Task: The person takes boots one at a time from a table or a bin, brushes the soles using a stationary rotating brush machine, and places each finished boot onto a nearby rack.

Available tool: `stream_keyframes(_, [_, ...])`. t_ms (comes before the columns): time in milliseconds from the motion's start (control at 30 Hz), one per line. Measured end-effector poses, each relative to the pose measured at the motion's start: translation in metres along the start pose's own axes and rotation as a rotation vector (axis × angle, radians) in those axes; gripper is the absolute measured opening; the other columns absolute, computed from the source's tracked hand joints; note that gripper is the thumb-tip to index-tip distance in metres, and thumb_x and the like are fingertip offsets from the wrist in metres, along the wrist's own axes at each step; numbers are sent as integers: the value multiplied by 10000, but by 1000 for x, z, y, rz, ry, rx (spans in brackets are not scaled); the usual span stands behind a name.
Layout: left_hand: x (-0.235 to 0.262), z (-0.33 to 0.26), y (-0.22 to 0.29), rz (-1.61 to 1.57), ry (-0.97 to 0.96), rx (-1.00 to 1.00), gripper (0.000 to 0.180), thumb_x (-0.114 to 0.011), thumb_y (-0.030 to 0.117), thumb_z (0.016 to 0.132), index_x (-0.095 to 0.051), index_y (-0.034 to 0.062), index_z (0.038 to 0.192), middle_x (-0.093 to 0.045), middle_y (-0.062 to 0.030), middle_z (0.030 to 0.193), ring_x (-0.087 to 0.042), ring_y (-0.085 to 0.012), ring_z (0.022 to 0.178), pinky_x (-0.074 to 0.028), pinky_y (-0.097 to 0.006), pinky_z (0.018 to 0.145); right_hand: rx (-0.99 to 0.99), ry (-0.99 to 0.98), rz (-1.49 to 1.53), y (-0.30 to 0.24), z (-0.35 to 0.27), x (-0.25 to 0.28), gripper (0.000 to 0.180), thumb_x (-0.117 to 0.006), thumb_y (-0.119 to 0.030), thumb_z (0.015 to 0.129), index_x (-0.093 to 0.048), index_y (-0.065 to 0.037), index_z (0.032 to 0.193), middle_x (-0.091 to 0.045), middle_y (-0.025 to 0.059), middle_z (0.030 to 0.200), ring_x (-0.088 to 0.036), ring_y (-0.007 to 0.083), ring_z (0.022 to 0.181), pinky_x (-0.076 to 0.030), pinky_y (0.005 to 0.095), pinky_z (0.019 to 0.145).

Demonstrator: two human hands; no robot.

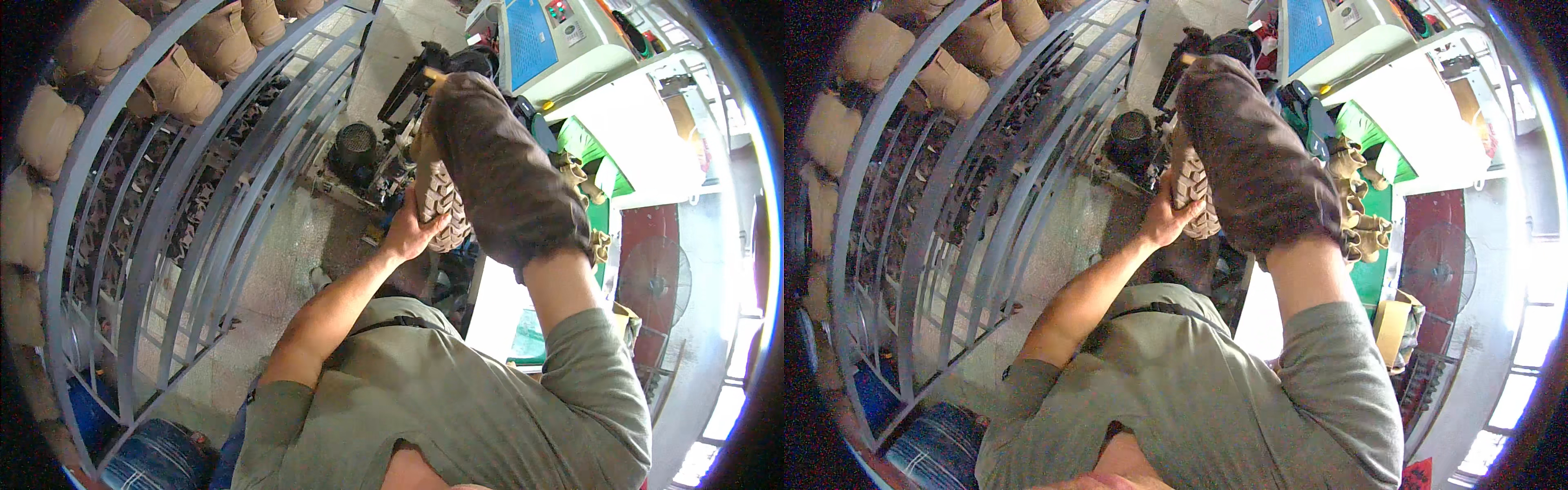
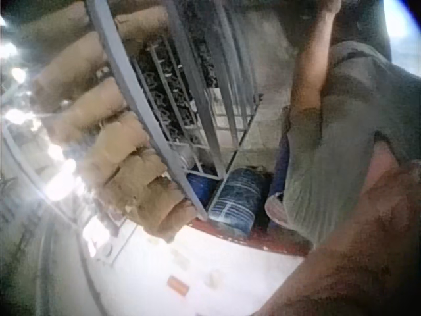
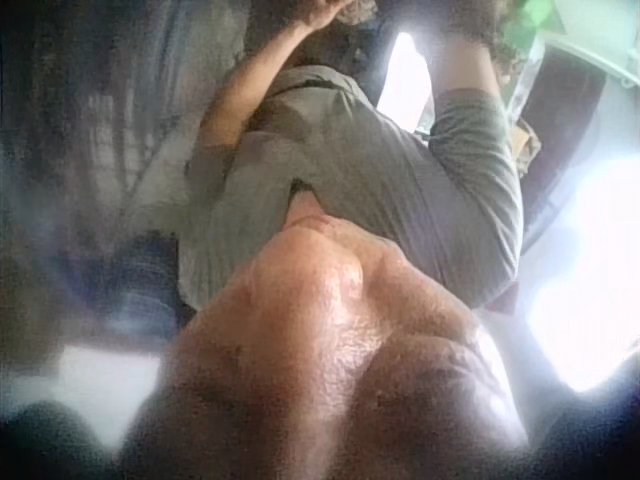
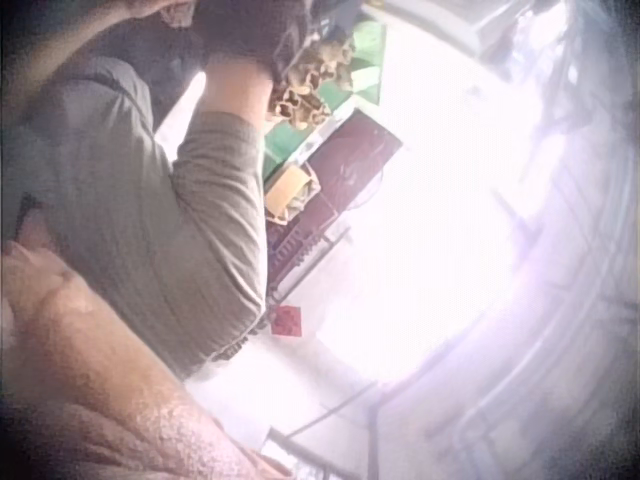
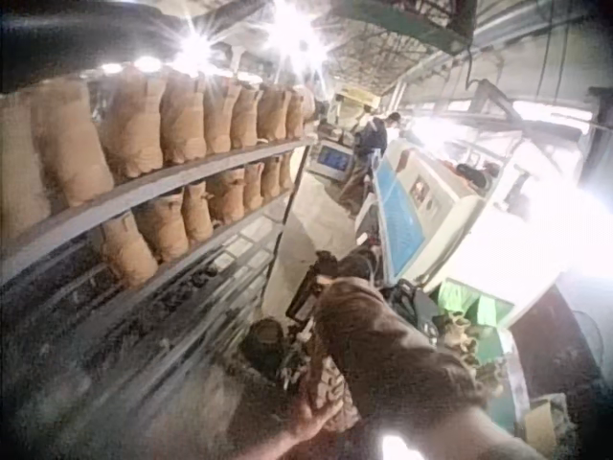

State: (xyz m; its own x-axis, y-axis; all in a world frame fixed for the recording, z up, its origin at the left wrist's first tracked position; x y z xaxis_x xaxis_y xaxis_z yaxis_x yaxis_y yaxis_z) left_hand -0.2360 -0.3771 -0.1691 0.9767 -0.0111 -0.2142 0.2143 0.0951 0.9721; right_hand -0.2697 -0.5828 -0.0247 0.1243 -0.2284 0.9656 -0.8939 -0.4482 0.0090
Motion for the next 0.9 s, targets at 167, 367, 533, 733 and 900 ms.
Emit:
stream_keyframes(167, [-6, -62, -59, 359, -150, -26, 971, -794, 340, 773, -222, -19, 1471, -583, -284, 1229, -614, -459, 1052, -515, -461, 881, 353, 419, 394, 29, -133, -70, 488, -696, -512, 819, -696, -64, 1012, -706, 140, 876, -703, 266, 885, -541, 412, 840])
stream_keyframes(367, [33, -35, -34, 976, -396, 128, 1110, -933, 247, 554, -327, 27, 1458, -469, -198, 1401, -465, -361, 1292, -377, -447, 1103, 75, 115, 1186, 86, -206, -172, 814, -889, -276, 651, -499, 20, 1302, -643, 157, 1222, -612, 237, 1148, -475, 373, 991])
stream_keyframes(533, [7, 69, -18, -770, 13, 544, 671, -656, 492, 884, -463, 58, 1357, -574, -137, 1295, -572, -290, 1162, -446, -467, 1030, -35, 4, 1202, 116, -212, -256, 629, -837, -200, 716, -557, 18, 1236, -669, 134, 1192, -642, 231, 1080, -494, 356, 952])
stream_keyframes(733, [-106, 123, -21, -950, 524, 433, 505, -721, 439, 827, -588, 95, 1171, -655, -87, 1057, -636, -261, 976, -507, -480, 924, 55, 35, 1564, 121, -208, -299, 499, -650, 31, 811, -518, 56, 1292, -648, 107, 1207, -608, 220, 1121, -469, 353, 995])
stream_keyframes(900, [-83, 74, 30, -916, 128, 244, 529, -667, 393, 872, -556, 25, 1235, -643, -142, 1177, -631, -273, 1067, -507, -459, 950, 175, -42, 1646, 102, -177, -295, 372, -652, -42, 853, -587, 50, 1207, -667, 124, 1111, -660, 191, 965, -533, 345, 895])
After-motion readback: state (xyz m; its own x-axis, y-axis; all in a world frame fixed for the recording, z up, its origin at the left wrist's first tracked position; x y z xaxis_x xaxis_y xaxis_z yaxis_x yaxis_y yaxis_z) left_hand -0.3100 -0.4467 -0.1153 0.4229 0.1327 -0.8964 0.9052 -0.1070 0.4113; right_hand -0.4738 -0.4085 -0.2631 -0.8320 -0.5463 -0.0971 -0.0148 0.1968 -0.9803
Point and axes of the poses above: each hand's wrist, its own z-axis towards the middle knuckle, its own x-axis out of the back of the hand, y = z × x, the point moved 6 cm from there along z, towards the middle knuckle
